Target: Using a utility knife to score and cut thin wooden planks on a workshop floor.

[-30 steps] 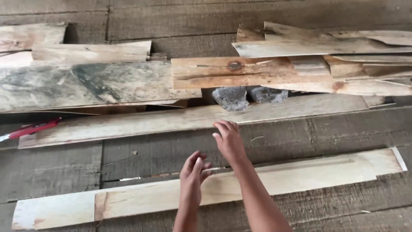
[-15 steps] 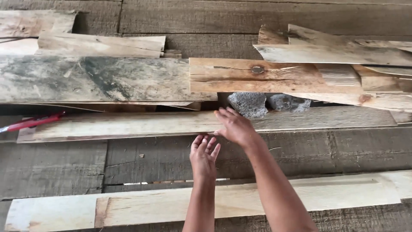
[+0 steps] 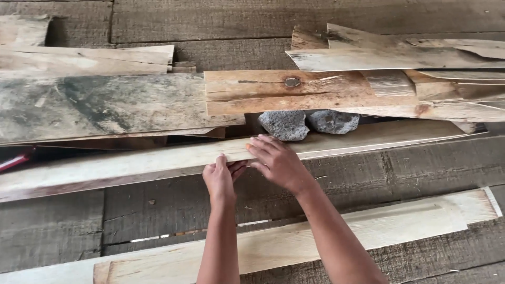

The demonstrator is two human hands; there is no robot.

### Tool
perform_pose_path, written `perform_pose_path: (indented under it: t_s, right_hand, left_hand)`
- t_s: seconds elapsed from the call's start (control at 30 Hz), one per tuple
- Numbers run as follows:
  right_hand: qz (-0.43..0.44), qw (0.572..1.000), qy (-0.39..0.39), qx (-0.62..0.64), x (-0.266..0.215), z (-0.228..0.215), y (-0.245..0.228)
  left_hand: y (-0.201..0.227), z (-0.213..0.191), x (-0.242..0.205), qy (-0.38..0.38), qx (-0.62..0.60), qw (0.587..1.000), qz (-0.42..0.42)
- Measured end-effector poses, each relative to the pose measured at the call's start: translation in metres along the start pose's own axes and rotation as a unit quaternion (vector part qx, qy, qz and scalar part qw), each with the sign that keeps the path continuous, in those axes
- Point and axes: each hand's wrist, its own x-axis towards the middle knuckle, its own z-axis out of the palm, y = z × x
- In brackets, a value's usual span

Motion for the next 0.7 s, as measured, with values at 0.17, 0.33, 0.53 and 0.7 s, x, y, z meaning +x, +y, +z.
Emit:
perform_pose_path:
  t_s: [0.17,0.33,0.53,0.7]
  right_hand:
    - [0.031,0.988,0.123,-0.087,-0.051,0.017,0.046]
    - [0.122,0.975,0.131,-0.130,-0.058,0.006,0.056]
    - [0.136,0.977,0.097,-0.130,-0.065,-0.008,0.060]
    - [0.125,0.972,0.091,-0.178,-0.077,-0.032,0.058]
  left_hand:
    - [0.009,0.001,-0.020,0.021,-0.025,0.999,0.010]
    - [0.002,-0.008,-0.022,0.006,-0.040,0.999,0.022]
    - [-0.003,-0.015,-0.032,-0.010,-0.036,0.999,0.033]
    - [0.007,-0.010,-0.070,-0.002,-0.035,0.998,0.058]
